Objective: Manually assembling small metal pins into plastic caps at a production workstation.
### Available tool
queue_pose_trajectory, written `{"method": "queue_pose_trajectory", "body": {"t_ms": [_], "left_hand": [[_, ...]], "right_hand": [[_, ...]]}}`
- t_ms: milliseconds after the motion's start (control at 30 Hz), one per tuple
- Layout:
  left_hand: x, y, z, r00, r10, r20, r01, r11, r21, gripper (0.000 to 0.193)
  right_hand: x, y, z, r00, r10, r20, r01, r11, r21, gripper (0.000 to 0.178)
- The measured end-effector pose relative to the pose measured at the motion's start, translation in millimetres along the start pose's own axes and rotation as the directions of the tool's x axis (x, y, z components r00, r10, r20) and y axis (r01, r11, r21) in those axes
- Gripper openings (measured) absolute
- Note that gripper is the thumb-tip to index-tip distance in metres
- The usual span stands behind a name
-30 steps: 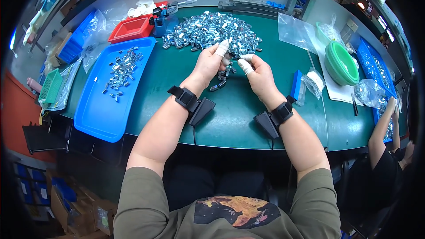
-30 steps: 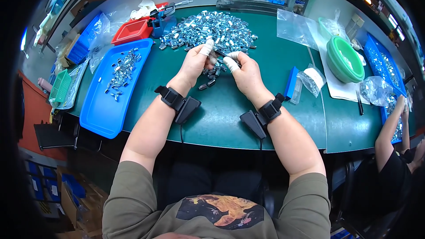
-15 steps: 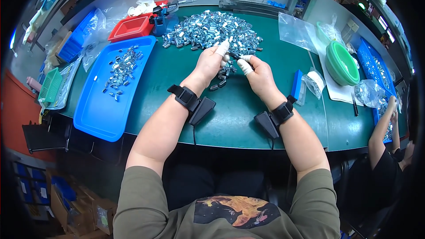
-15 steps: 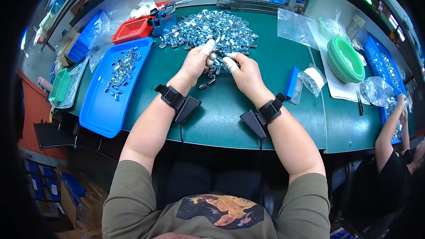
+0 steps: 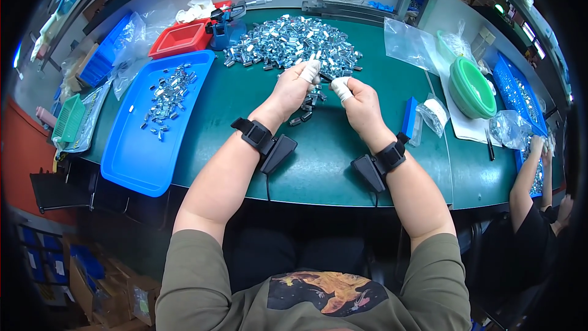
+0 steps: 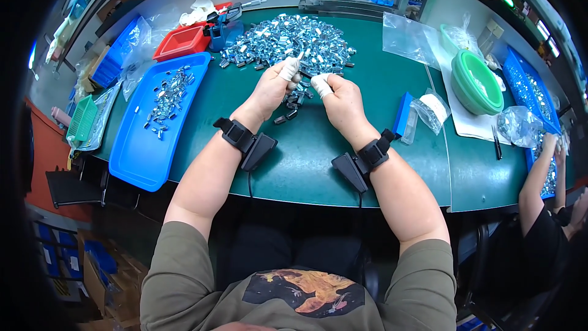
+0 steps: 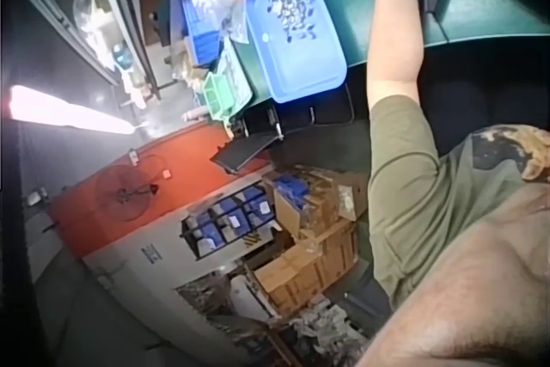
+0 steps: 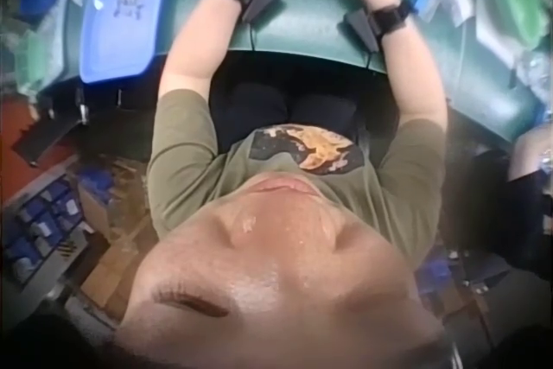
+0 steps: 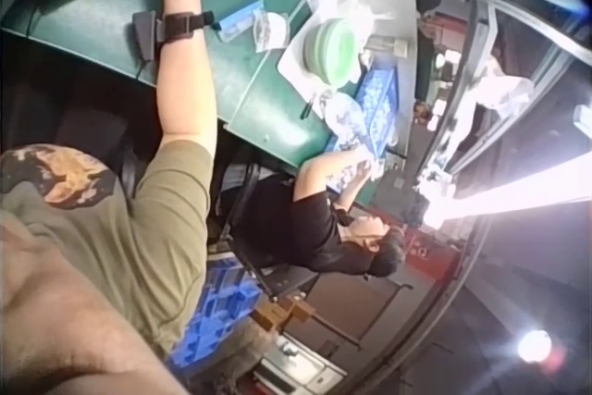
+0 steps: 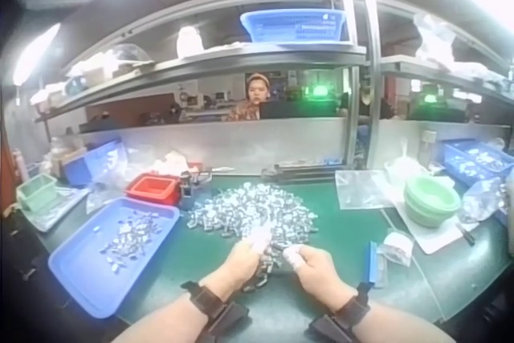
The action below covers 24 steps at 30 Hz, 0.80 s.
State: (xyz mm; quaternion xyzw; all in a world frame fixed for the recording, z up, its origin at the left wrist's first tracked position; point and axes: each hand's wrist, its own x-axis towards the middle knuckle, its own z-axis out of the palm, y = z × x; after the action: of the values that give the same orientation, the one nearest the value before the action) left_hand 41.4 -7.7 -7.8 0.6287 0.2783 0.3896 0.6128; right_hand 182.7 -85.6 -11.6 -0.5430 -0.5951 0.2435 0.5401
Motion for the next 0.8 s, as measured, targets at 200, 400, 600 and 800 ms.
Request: {"method": "queue_pose_trajectory", "body": {"t_ms": [200, 400, 600, 800], "left_hand": [[0.7, -2.5, -4.7, 0.992, 0.111, 0.054, -0.113, 0.992, 0.051, 0.025], [-0.9, 5.2, 0.0, 1.0, 0.011, -0.014, -0.011, 1.0, 0.019, 0.026], [-2.4, 2.7, 1.1, 0.999, 0.022, -0.046, -0.019, 0.998, 0.064, 0.028], [-4.8, 7.5, 1.4, 1.0, 0.025, -0.008, -0.025, 1.0, -0.004, 0.034]], "right_hand": [[5.5, -2.7, -14.0, 0.822, 0.392, 0.412, -0.551, 0.73, 0.405, 0.021], [0.8, -0.5, 2.8, 0.996, 0.072, 0.057, -0.081, 0.983, 0.166, 0.02], [-0.3, -6.9, 1.9, 0.979, -0.2, -0.031, 0.187, 0.954, -0.232, 0.02], [-2.0, -7.0, 1.2, 1.0, 0.002, 0.003, -0.002, 0.994, 0.113, 0.02]]}}
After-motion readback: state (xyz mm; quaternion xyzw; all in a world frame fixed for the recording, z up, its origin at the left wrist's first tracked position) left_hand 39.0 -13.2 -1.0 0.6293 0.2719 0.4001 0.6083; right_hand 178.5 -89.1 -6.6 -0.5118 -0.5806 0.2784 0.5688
